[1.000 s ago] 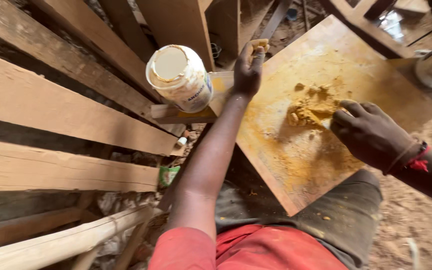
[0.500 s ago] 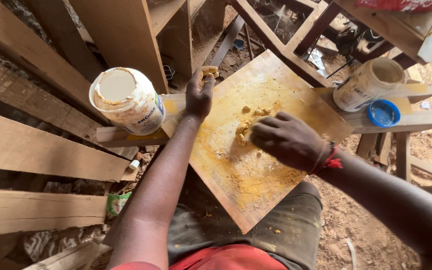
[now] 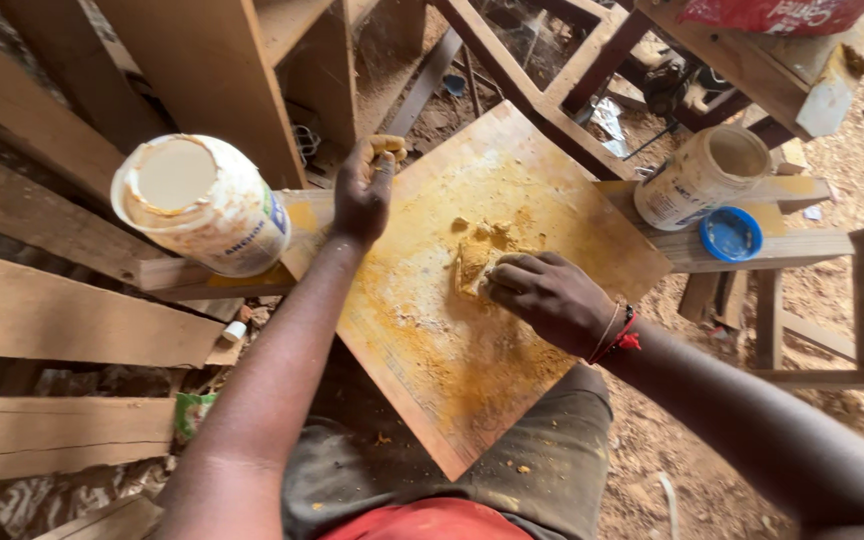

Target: The person mixes a yellowish powder with a liquid on a flat board using a small flat tool. They repeatedly scrape and fold the mixture to combine the ingredients into a paste.

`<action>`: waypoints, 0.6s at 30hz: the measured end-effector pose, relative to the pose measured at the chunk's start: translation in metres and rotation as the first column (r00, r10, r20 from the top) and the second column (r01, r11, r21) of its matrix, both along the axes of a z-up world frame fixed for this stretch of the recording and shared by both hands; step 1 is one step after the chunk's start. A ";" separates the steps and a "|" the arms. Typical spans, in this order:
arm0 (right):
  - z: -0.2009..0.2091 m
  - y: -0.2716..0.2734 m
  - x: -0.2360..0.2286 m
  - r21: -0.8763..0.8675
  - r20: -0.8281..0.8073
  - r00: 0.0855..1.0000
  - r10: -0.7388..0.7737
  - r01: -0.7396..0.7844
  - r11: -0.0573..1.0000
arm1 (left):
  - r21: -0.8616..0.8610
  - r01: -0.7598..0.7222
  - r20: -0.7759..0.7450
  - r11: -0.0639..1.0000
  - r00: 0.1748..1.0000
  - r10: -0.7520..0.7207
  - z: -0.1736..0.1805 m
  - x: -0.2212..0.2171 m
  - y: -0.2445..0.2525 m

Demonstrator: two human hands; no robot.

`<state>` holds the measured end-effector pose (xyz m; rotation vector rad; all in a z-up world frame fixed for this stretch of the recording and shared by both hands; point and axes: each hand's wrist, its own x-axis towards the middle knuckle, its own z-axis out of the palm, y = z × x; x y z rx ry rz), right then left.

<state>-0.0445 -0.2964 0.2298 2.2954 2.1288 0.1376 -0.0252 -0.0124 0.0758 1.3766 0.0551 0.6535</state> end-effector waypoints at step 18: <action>0.026 0.041 0.001 -0.131 0.056 0.995 -0.079 0.086 0.988 | 0.075 -0.021 -0.005 0.997 1.000 0.022 -0.008 -0.005 0.002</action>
